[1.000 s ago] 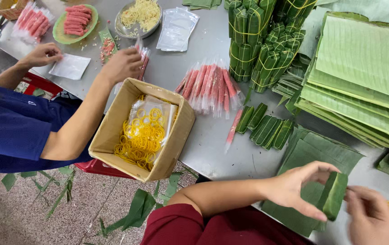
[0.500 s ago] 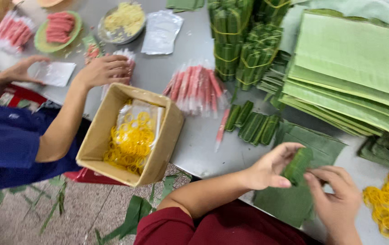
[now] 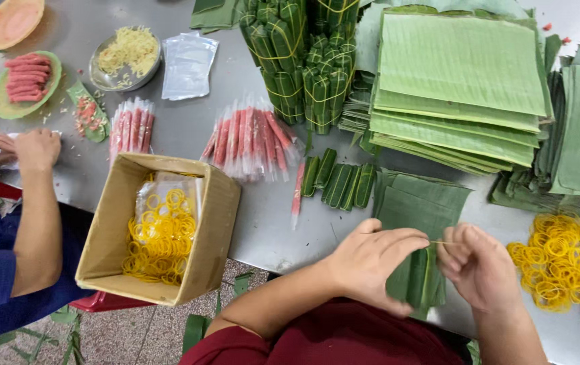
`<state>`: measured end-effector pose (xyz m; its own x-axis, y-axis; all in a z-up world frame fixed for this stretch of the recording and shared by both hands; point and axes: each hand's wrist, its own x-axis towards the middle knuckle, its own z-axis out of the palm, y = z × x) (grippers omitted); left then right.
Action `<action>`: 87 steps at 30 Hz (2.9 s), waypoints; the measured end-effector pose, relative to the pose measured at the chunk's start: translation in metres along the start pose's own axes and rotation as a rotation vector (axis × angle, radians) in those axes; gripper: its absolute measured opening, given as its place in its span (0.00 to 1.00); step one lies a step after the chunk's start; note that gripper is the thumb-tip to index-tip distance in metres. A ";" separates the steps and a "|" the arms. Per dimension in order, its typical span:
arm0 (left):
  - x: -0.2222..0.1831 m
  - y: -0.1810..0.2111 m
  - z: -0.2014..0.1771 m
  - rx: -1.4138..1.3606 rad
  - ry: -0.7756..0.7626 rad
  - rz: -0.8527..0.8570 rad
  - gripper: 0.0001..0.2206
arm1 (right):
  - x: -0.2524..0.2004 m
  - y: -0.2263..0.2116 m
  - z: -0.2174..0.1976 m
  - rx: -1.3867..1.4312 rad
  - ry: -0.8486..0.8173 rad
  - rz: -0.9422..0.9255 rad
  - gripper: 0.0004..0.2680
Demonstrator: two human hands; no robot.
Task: The person wraps food items in banana leaves by hand and secures the bundles with rubber bands.
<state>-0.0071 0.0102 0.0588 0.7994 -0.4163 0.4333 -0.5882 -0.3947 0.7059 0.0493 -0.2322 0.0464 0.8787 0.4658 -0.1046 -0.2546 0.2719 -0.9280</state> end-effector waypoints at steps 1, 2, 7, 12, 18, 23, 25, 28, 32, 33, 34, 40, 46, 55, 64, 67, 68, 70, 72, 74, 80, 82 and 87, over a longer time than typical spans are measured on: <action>0.003 0.001 -0.002 0.364 0.025 0.085 0.51 | -0.005 -0.006 -0.003 -0.144 -0.077 -0.066 0.07; 0.007 -0.002 -0.005 0.315 0.023 -0.001 0.51 | -0.011 -0.011 -0.005 -0.288 -0.155 -0.126 0.06; 0.006 -0.026 -0.009 -0.438 0.281 -0.325 0.52 | -0.019 -0.021 0.016 -0.916 -0.359 -0.301 0.03; 0.003 -0.031 0.024 -1.199 0.249 -0.339 0.47 | -0.002 -0.022 0.039 -1.276 -0.123 -0.794 0.07; 0.013 -0.027 0.011 -1.526 0.348 -0.570 0.39 | 0.009 -0.011 0.036 -1.035 -0.412 -0.397 0.08; 0.013 -0.030 -0.017 -0.526 0.642 -0.226 0.40 | -0.006 0.000 0.010 0.075 -0.576 -0.206 0.14; 0.008 -0.022 -0.011 0.130 0.595 -0.009 0.43 | -0.008 0.011 0.008 0.470 -0.365 -0.148 0.16; 0.005 -0.019 -0.005 0.583 0.512 0.235 0.45 | -0.004 0.034 0.014 0.247 0.073 0.010 0.25; 0.004 -0.018 -0.005 0.504 0.435 0.217 0.50 | -0.002 0.056 0.010 -0.108 -0.073 -0.091 0.27; 0.005 -0.018 -0.008 0.401 0.391 0.128 0.50 | -0.001 0.056 0.004 -0.040 -0.164 -0.088 0.26; 0.006 -0.016 -0.009 0.291 0.346 0.041 0.50 | -0.002 0.055 -0.004 0.030 -0.266 0.018 0.26; 0.016 -0.009 -0.009 0.304 0.230 -0.066 0.49 | -0.012 0.054 -0.008 -0.075 -0.244 0.123 0.28; 0.019 -0.012 -0.022 -0.226 -0.033 0.002 0.48 | -0.006 0.050 0.005 0.103 -0.154 0.193 0.28; 0.002 -0.005 -0.064 -0.067 -0.203 0.016 0.51 | 0.041 0.000 -0.003 -0.604 -0.296 0.177 0.13; -0.027 -0.057 -0.077 0.461 0.080 -0.535 0.53 | 0.152 -0.088 -0.008 -1.369 0.242 -0.685 0.06; -0.038 -0.065 -0.069 0.345 0.220 -0.537 0.50 | 0.180 -0.102 -0.007 -1.734 0.274 -0.976 0.10; -0.043 -0.066 -0.069 0.333 0.238 -0.537 0.48 | 0.188 -0.104 -0.008 -1.834 0.294 -1.055 0.13; -0.052 -0.069 -0.072 0.306 0.275 -0.539 0.45 | 0.195 -0.103 -0.012 -1.830 0.207 -0.719 0.08; -0.058 -0.073 -0.073 0.459 0.346 -0.609 0.36 | 0.198 -0.099 -0.020 -1.849 0.197 -0.544 0.06; -0.060 -0.079 -0.071 0.544 0.368 -0.679 0.28 | 0.199 -0.096 -0.031 -1.912 0.274 -0.530 0.04; -0.056 -0.093 -0.074 0.755 0.276 -1.007 0.13 | 0.171 -0.101 -0.047 -0.437 0.402 -0.545 0.07; -0.054 -0.092 -0.075 0.921 0.219 -1.059 0.09 | 0.146 -0.098 -0.042 0.110 0.372 -0.414 0.11; -0.029 -0.080 -0.040 -0.561 0.428 -0.386 0.19 | 0.090 -0.050 -0.021 0.351 0.103 -0.128 0.04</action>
<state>0.0218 0.0867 0.0125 0.9783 0.0605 0.1983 -0.2024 0.0706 0.9768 0.1496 -0.2216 0.0762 0.9436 0.3277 -0.0476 -0.2473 0.6021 -0.7591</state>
